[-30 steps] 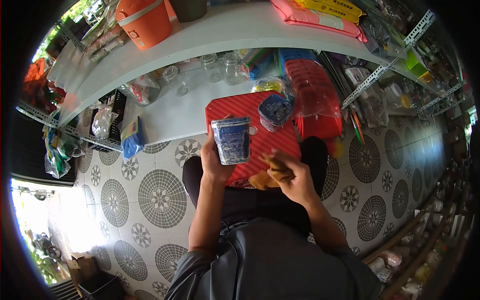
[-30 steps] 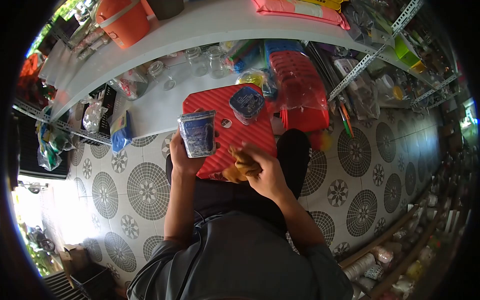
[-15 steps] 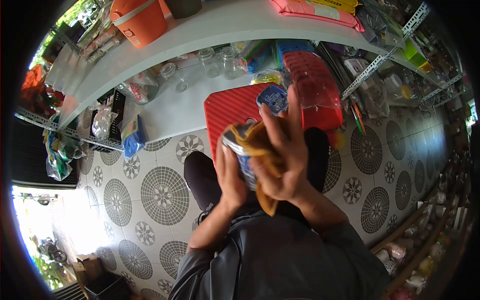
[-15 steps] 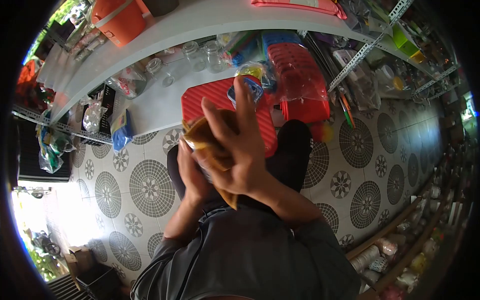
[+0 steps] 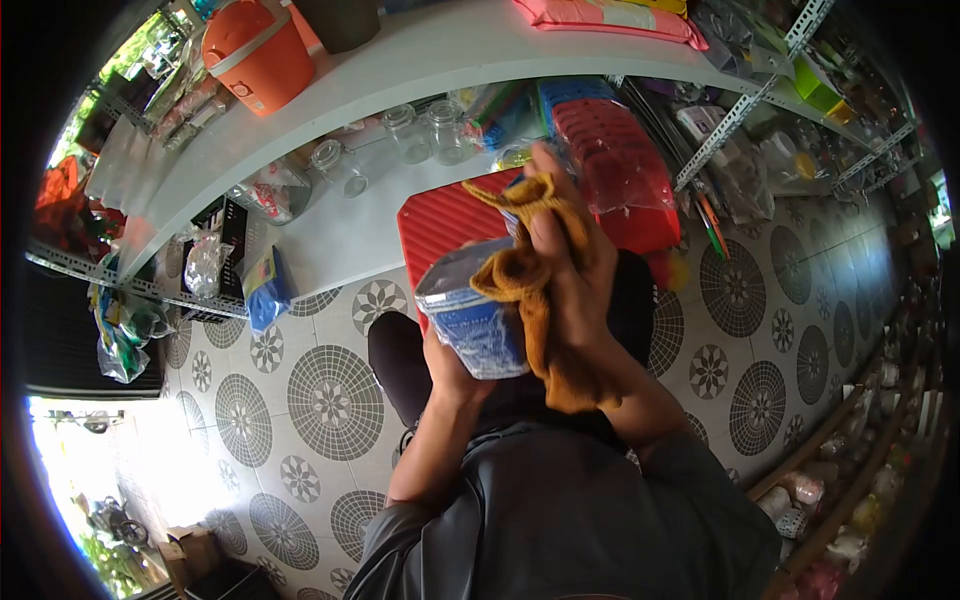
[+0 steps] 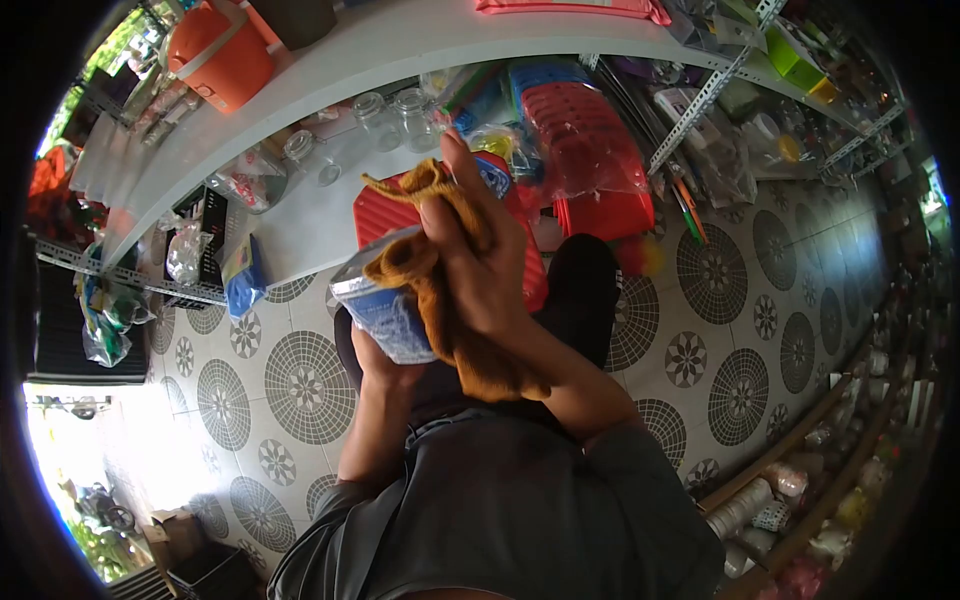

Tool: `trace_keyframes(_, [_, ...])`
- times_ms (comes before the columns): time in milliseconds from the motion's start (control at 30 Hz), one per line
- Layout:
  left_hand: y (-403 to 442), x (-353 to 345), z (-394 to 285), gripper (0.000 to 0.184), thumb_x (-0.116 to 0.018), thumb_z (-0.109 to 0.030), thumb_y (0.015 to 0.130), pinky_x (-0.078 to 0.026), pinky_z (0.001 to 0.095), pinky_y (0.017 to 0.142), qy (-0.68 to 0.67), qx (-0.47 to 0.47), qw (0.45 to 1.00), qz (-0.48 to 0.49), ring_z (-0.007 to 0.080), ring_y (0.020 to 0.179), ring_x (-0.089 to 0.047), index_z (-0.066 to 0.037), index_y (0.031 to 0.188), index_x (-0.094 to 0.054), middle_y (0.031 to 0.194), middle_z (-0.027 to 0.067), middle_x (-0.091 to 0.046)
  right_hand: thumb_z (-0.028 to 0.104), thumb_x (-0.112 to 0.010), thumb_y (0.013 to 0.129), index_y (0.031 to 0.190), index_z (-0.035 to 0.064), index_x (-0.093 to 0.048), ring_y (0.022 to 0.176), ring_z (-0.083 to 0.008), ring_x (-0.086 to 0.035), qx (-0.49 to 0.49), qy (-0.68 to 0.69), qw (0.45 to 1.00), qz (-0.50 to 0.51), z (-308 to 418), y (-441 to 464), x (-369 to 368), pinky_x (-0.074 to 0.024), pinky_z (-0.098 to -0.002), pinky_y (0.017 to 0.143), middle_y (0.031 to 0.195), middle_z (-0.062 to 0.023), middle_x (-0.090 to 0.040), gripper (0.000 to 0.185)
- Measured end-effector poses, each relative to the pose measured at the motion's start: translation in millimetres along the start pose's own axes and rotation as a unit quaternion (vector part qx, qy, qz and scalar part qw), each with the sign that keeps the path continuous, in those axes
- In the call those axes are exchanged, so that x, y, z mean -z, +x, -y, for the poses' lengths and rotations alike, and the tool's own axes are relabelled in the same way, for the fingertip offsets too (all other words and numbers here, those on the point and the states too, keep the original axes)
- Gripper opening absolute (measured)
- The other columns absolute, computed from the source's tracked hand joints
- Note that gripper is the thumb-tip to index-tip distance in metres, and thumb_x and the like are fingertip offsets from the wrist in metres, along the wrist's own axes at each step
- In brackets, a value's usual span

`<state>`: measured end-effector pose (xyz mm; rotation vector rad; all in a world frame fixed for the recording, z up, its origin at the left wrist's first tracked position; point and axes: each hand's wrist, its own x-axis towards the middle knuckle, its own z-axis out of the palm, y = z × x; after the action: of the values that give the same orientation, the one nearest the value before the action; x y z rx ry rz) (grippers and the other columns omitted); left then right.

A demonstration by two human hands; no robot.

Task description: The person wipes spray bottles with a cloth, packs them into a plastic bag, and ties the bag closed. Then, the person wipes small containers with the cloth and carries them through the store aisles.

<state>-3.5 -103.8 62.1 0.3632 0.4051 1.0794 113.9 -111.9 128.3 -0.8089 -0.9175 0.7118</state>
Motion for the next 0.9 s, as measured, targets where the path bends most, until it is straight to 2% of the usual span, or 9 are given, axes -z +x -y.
trace_keyframes(167, [29, 17, -13, 0.053, -0.024, -0.037, 0.103, -0.048, 0.0354, 0.095, -0.018, -0.087, 0.990, 0.112, 0.0257, 0.106, -0.061, 0.002, 0.133, -0.045, 0.119, 0.0159, -0.060, 0.017, -0.046, 0.099, 0.143, -0.0018, -0.024, 0.127, -0.0156, -0.038, -0.059, 0.004, 0.998, 0.004, -29, -30, -3, -0.0299, -0.0307, 0.106, 0.136, -0.0103, -0.040, 0.053])
trace_keyframes(233, [23, -22, -26, 0.068, -0.016, -0.049, 0.102, -0.046, 0.0348, 0.096, 0.376, -0.277, 0.876, -0.118, 0.0235, 0.109, -0.059, 0.004, 0.133, -0.044, 0.120, 0.0156, -0.059, 0.027, -0.051, 0.096, 0.145, -0.0036, -0.014, 0.135, -0.0222, -0.028, -0.012, -0.079, 0.994, 0.067, -28, -41, -2, -0.0236, -0.0344, 0.110, 0.147, -0.0171, -0.025, 0.068])
trace_keyframes(367, [9, -4, -14, 0.081, -0.037, -0.065, 0.091, -0.044, 0.0325, 0.094, 0.521, -0.308, 0.795, 0.031, 0.0187, 0.109, -0.056, 0.006, 0.131, -0.045, 0.117, 0.0141, -0.059, 0.042, -0.056, 0.090, 0.146, -0.0056, -0.008, 0.141, -0.0373, -0.016, 0.142, -0.111, 0.975, 0.133, -31, -35, 3, -0.0165, -0.0427, 0.112, 0.153, -0.0282, -0.006, 0.088])
trace_keyframes(433, [13, 41, -13, 0.067, -0.044, -0.056, 0.093, -0.048, 0.0331, 0.090, 0.311, -0.108, 0.942, 0.065, 0.0187, 0.106, -0.058, 0.002, 0.127, -0.044, 0.118, 0.0106, -0.057, 0.036, -0.055, 0.090, 0.146, -0.0064, -0.013, 0.142, -0.0413, -0.014, 0.204, -0.250, 0.930, 0.173, -6, -20, 7, -0.0149, -0.0456, 0.112, 0.152, -0.0294, -0.010, 0.081])
trace_keyframes(533, [-3, 32, -18, 0.079, -0.034, -0.067, 0.090, -0.036, 0.0454, 0.107, 0.217, 0.006, 0.975, 0.049, 0.0323, 0.125, -0.045, -0.006, 0.140, -0.034, 0.138, 0.0175, -0.043, 0.045, -0.042, 0.095, 0.142, -0.0116, -0.020, 0.140, -0.0382, -0.022, 0.235, -0.273, 0.919, 0.162, 5, -3, 14, -0.0222, -0.0456, 0.111, 0.150, -0.0319, -0.015, 0.076])
trace_keyframes(600, [2, 39, -10, 0.081, -0.031, -0.068, 0.090, -0.035, 0.0457, 0.107, -0.154, 0.036, 0.949, 0.274, 0.0327, 0.125, -0.045, -0.005, 0.142, -0.032, 0.140, 0.0173, -0.042, 0.039, -0.042, 0.097, 0.138, -0.0104, -0.032, 0.138, -0.0372, -0.027, 0.186, -0.123, 0.973, 0.056, 6, -1, 3, -0.0279, -0.0452, 0.109, 0.145, -0.0283, -0.029, 0.065])
trace_keyframes(667, [-4, 11, -7, 0.082, -0.030, -0.068, 0.090, -0.035, 0.0456, 0.107, -0.156, -0.003, 0.943, 0.293, 0.0324, 0.123, -0.047, -0.005, 0.143, -0.031, 0.138, 0.0173, -0.044, 0.036, -0.043, 0.097, 0.137, -0.0092, -0.036, 0.136, -0.0366, -0.031, 0.156, -0.037, 0.987, -0.003, 3, -1, -3, -0.0304, -0.0434, 0.108, 0.142, -0.0260, -0.036, 0.060])
trace_keyframes(733, [0, -2, -9, 0.076, -0.032, -0.061, 0.094, -0.039, 0.0442, 0.104, 0.062, -0.113, 0.969, 0.209, 0.0308, 0.119, -0.051, -0.005, 0.145, -0.027, 0.134, 0.0178, -0.048, 0.011, -0.052, 0.094, 0.143, -0.0044, -0.030, 0.136, -0.0276, -0.033, -0.058, 0.144, 0.986, -0.067, -7, -8, 2, -0.0291, -0.0365, 0.109, 0.148, -0.0211, -0.031, 0.056])
trace_keyframes(900, [20, -18, -28, 0.059, -0.037, -0.037, 0.102, -0.038, 0.0333, 0.101, 0.275, -0.245, 0.928, 0.052, 0.0216, 0.118, -0.050, 0.001, 0.145, -0.023, 0.130, 0.0165, -0.050, 0.015, -0.064, 0.088, 0.142, -0.0028, -0.032, 0.134, -0.0278, -0.034, 0.094, -0.058, 0.994, -0.018, -15, -34, -5, -0.0297, -0.0362, 0.108, 0.146, -0.0233, -0.032, 0.065])
